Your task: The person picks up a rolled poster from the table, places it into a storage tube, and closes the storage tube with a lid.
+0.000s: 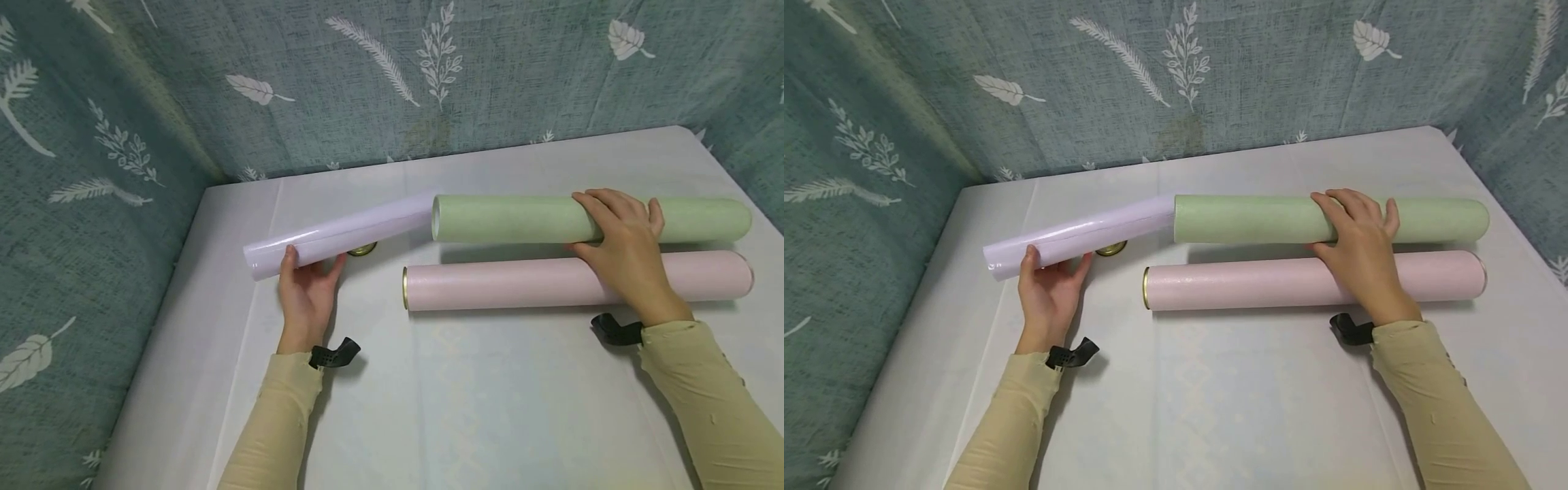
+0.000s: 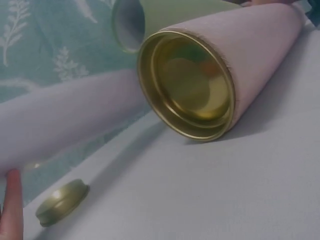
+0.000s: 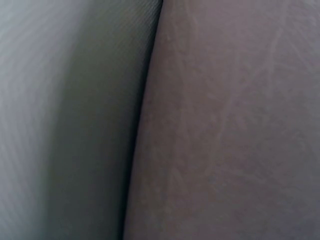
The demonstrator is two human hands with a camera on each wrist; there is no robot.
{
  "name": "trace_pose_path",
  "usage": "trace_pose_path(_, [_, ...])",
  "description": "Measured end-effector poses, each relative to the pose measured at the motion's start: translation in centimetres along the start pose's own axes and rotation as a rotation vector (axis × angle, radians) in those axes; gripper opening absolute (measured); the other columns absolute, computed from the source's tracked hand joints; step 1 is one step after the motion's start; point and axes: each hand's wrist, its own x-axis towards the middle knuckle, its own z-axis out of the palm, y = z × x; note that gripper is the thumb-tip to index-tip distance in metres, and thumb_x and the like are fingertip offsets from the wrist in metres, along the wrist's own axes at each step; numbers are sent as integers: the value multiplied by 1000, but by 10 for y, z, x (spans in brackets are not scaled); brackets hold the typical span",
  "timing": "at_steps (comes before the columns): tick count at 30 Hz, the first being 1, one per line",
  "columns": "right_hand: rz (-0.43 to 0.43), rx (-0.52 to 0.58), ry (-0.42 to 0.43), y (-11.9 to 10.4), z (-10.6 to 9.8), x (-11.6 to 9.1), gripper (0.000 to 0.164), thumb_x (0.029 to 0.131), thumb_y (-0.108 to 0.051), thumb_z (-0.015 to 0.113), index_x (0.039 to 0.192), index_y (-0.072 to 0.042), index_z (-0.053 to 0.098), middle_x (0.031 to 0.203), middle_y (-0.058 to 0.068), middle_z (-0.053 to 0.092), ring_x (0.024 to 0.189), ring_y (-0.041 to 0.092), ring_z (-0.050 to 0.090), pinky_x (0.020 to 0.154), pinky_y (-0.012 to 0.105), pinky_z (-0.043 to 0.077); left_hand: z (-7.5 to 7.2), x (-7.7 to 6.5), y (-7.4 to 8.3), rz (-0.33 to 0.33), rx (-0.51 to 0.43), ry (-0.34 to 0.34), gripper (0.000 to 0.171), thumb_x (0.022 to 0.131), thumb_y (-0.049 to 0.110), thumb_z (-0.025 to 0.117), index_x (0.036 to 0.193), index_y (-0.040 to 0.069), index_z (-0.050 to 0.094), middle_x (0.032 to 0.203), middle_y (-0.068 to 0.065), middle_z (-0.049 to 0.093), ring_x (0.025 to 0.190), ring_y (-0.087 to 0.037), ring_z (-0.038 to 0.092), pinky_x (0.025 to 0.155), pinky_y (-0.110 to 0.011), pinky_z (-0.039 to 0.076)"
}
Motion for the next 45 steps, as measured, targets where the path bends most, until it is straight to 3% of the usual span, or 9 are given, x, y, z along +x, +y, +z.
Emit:
trace_pose_path(6, [4,-3,3,0,0,1,73,59,-7,82,125,-12,52,124,11,48,119,32,35,101,55,-3,-1,2,7,28,-38,62,61,84,33,61,130,17,24,128,-10,37,119,-28,41,94,-50,35])
trace_pose_path(16, [24,-3,-1,-1,-1,0,72,61,-7,81,126,-13,51,125,12,47,120,33,34,101,55,-4,-4,0,15,29,-99,139,65,81,48,58,130,17,28,126,-8,40,116,-25,43,95,-47,35])
trace_pose_path(25, [64,-10,-6,-1,-1,-2,71,61,-7,81,125,-12,51,124,12,48,120,34,34,101,55,-5,-3,1,14,23,-65,138,66,80,56,54,129,19,30,122,-8,43,113,-25,45,92,-42,38])
trace_pose_path(45, [35,-16,-30,-1,-1,-2,72,61,-8,81,126,-12,51,124,13,47,119,34,35,101,55,-3,-4,-1,13,3,-1,73,65,81,55,53,129,17,30,118,-8,44,114,-24,44,89,-42,40])
